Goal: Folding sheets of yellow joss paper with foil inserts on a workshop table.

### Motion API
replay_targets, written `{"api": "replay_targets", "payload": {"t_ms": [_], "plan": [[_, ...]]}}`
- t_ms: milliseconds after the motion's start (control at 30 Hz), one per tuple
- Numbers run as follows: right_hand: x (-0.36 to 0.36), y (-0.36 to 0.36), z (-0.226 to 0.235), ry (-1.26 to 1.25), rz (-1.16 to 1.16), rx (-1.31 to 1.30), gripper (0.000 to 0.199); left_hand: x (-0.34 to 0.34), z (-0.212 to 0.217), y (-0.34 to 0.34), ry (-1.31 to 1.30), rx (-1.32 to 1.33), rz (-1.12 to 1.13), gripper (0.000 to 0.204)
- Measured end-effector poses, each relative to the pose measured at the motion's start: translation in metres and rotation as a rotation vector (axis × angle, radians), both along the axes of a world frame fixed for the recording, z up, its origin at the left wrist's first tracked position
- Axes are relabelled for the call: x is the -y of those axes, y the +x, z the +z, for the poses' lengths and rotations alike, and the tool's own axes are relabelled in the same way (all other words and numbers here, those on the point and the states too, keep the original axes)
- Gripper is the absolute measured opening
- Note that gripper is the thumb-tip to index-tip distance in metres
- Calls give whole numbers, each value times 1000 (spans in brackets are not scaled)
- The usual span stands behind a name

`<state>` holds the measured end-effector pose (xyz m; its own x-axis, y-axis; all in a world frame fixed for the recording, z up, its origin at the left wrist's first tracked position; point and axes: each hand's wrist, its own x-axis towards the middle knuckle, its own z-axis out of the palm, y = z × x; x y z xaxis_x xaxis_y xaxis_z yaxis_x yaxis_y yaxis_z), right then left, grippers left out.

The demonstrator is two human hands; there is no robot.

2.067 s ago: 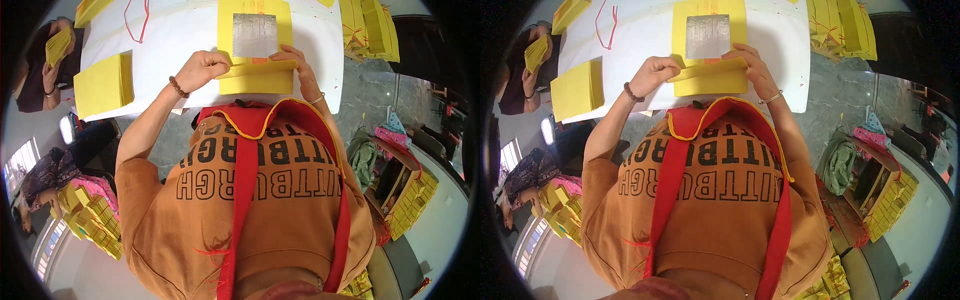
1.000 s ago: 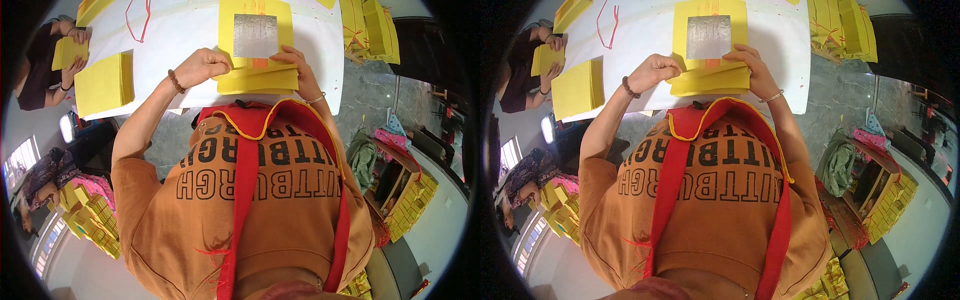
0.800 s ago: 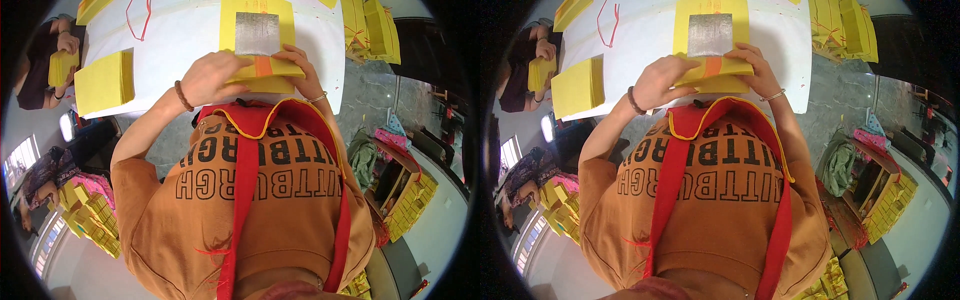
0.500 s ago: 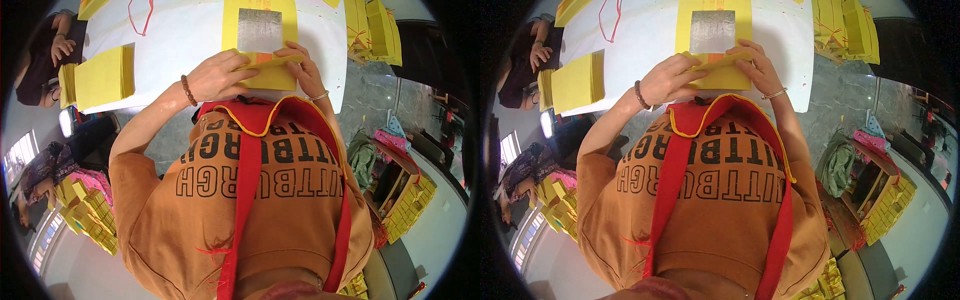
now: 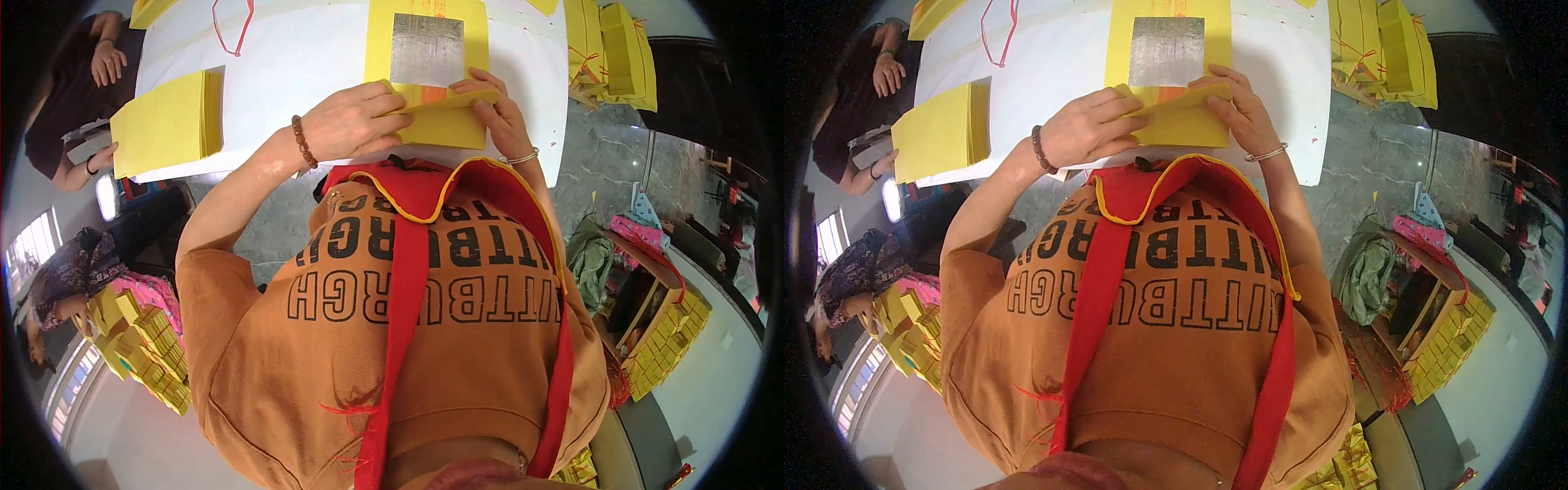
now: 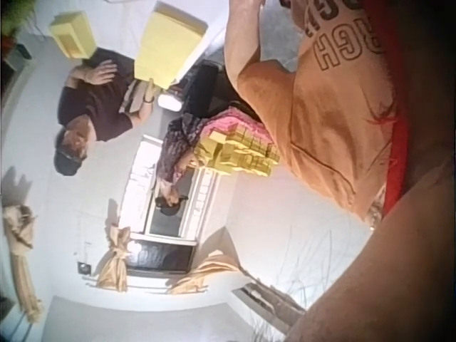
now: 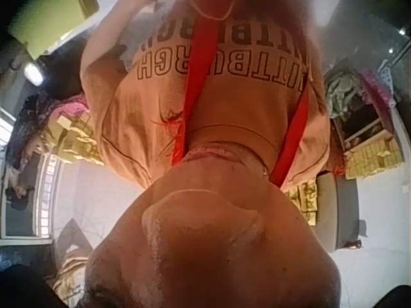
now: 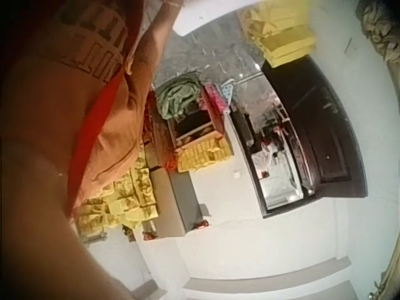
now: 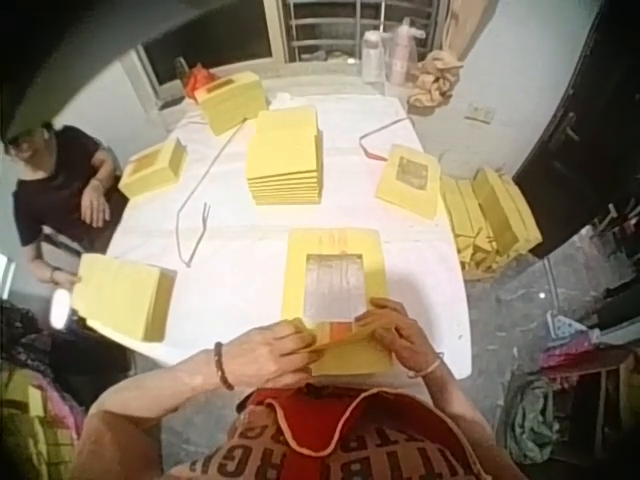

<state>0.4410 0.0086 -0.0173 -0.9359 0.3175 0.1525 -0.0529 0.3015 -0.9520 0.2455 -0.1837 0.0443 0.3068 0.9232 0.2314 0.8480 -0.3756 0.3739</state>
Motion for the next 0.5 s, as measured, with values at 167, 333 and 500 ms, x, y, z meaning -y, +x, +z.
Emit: {"api": "replay_targets", "payload": {"t_ms": [167, 333, 500], "plan": [[0, -1, 0, -1, 8, -5, 26, 1, 1, -4, 75, -81, -35, 33], [2, 0, 3, -44, -6, 38, 27, 4, 21, 4, -66, -257, 10, 51], [2, -1, 7, -37, -5, 46, 28, 5, 9, 4, -97, -183, 81, 55]]}}
